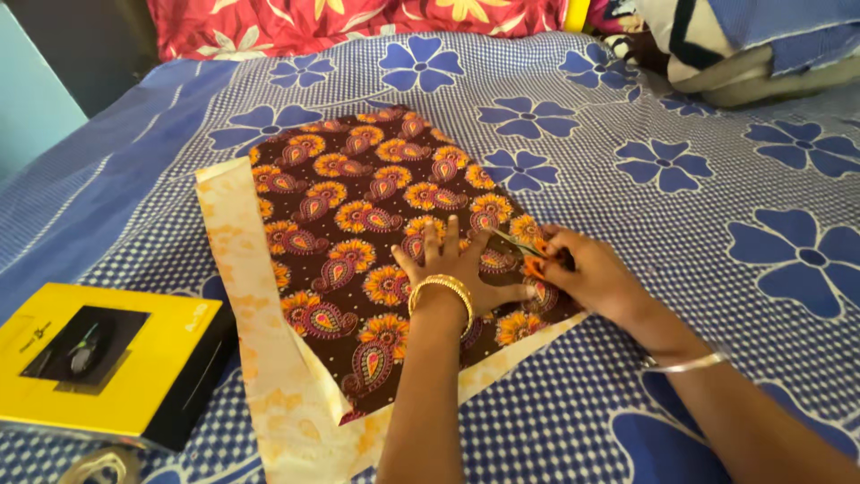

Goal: The person cuts a piece of patterned wrapping paper using orange-handled scissors on a bed. They trim the edges and then cut the sheet in half, leaving two separate pieces of paper on the bed.

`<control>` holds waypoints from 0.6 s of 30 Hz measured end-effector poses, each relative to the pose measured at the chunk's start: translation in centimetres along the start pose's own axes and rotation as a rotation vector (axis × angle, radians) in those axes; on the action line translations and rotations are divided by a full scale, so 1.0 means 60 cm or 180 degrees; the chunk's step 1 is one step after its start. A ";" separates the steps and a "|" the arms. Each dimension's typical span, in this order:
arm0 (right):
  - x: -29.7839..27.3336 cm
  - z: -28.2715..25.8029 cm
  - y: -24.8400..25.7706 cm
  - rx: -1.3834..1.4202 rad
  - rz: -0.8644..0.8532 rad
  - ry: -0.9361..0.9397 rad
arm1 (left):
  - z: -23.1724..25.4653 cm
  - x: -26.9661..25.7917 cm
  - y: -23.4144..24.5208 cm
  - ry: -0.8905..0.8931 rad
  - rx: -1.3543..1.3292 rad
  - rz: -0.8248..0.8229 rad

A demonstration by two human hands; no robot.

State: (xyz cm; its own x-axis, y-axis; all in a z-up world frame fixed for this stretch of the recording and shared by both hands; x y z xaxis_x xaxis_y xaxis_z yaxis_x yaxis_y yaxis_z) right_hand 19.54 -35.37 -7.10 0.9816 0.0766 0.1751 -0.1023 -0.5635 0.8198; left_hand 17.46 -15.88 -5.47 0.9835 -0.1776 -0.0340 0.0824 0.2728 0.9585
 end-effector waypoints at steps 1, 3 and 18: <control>0.001 -0.001 0.000 -0.0106 0.0064 0.0044 | -0.004 0.005 0.000 0.0010 -0.0021 0.0009; -0.001 0.020 -0.002 0.0167 0.0108 -0.0124 | -0.012 0.004 -0.007 0.0047 -0.0057 -0.0010; -0.034 -0.064 -0.006 -0.0143 0.0454 0.1228 | -0.017 0.010 -0.005 0.0021 -0.0036 0.0372</control>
State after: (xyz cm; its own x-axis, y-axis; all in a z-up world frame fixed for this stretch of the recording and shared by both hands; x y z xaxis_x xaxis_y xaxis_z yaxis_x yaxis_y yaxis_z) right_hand 16.97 -32.14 -5.66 0.8254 0.3080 0.4731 -0.2481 -0.5549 0.7941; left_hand 18.21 -15.13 -6.09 0.9876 -0.1376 0.0758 -0.0311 0.3020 0.9528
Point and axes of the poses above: each hand's wrist, its own x-axis towards the middle knuckle, its own y-axis out of the back of the hand, z = x × y, the point moved 10 cm from there along x, towards the middle knuckle, and after that the axes turned 2 degrees about z, right-handed, at the moved point
